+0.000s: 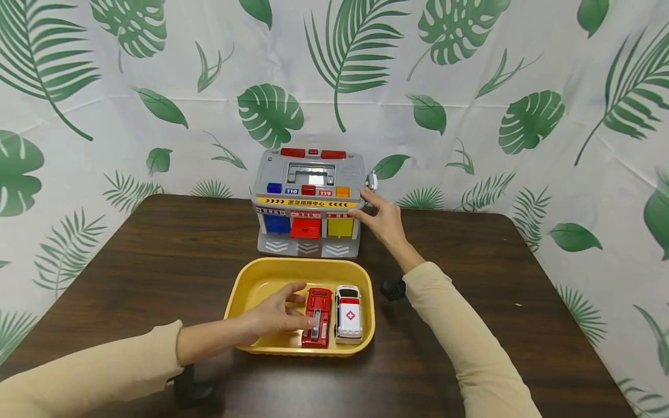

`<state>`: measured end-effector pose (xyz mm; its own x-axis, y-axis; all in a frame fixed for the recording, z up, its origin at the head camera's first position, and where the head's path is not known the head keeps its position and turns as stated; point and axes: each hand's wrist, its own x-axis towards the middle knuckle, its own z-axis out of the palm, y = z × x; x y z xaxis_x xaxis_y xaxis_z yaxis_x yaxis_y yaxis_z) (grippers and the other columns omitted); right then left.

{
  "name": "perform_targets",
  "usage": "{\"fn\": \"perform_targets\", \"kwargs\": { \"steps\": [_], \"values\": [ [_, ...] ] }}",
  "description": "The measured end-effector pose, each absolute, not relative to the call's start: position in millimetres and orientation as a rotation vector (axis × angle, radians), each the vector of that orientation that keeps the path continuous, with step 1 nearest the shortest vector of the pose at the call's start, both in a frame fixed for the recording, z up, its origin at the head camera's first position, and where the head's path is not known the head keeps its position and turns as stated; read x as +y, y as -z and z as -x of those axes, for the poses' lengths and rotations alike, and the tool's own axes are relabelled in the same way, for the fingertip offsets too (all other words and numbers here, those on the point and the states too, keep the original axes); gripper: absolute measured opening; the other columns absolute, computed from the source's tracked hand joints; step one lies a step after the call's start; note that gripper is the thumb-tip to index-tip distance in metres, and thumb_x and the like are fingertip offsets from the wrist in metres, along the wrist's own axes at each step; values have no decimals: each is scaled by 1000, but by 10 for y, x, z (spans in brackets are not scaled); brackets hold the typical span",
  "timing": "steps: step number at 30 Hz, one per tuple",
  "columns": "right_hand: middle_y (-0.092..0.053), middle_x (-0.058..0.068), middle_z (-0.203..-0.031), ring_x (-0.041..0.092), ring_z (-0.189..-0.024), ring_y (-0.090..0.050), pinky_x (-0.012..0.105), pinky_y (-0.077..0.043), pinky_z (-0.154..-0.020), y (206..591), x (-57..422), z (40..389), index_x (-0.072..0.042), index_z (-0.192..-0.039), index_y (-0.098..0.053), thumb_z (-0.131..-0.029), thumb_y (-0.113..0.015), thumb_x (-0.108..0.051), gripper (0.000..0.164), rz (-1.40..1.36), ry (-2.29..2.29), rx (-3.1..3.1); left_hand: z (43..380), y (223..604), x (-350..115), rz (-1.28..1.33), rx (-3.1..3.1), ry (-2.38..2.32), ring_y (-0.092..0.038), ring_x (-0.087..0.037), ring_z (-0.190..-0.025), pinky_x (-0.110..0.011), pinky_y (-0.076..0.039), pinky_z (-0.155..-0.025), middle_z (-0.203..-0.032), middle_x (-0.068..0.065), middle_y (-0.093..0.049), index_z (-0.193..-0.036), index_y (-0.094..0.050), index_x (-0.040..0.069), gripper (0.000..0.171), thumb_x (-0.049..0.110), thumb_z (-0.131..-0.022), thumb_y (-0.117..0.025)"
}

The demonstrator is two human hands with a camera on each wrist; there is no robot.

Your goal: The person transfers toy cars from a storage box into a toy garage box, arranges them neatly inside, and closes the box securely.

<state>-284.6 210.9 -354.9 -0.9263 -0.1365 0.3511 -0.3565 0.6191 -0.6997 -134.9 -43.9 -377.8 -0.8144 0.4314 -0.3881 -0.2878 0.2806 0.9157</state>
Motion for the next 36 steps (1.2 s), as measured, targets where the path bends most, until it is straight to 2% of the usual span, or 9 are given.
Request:
{"fn": "perform_targets", "kwargs": {
  "steps": [7,13,17,22,28,32,36],
  "values": [
    [-46,10,-141,28,-125,-50,46,-47,-96,3559,2110,2857,-9,-137,-49,-81,-71,-34,65,-414,-1185,-2569,1359,3819,-418,-167,1911,-1574,-60,-18,-92,-37,-53,-89,-133,-17,-46,-146,-19,-1,89,15,-80,-76],
    [-47,9,-140,28,-124,-51,44,-47,-95,3565,2115,2853,-10,-136,-50,-81,-72,-33,64,-413,-1165,-2568,1378,3825,-394,-197,1955,-1520,-56,-20,-97,-37,-51,-91,-130,-17,-48,-144,-24,-1,85,12,-78,-76],
    [-47,10,-140,28,-125,-50,45,-47,-96,3570,2113,2856,-9,-136,-50,-81,-72,-33,64,-420,-1172,-2562,1387,3832,-392,-198,1942,-1506,-52,-22,-102,-36,-53,-83,-131,-17,-48,-143,-27,0,83,11,-78,-77],
    [-47,11,-140,29,-124,-50,46,-47,-95,3571,2114,2856,-9,-136,-50,-81,-72,-33,64,-427,-1163,-2559,1374,3828,-412,-191,1916,-1516,-53,-22,-100,-34,-53,-78,-130,-15,-47,-143,-26,4,83,11,-77,-77],
    [-47,10,-141,28,-125,-49,44,-47,-96,3562,2114,2846,-8,-136,-49,-82,-71,-32,63,-432,-1170,-2558,1333,3820,-430,-216,1871,-1557,-56,-21,-88,-31,-52,-67,-115,-14,-49,-144,-24,13,85,10,-78,-77],
    [-46,10,-141,28,-125,-50,43,-47,-96,3568,2116,2850,-9,-137,-48,-81,-71,-34,65,-421,-1159,-2570,1320,3839,-429,-235,1878,-1570,-55,-19,-85,-29,-51,-64,-106,-14,-53,-143,-23,14,85,10,-77,-77],
    [-45,10,-142,29,-119,-54,44,-49,-93,3572,2118,2850,-10,-138,-47,-81,-71,-35,67,-408,-1154,-2580,1310,3848,-431,-243,1871,-1586,-55,-19,-85,-29,-51,-64,-104,-13,-53,-143,-23,14,84,9,-77,-77]
  ]
}}
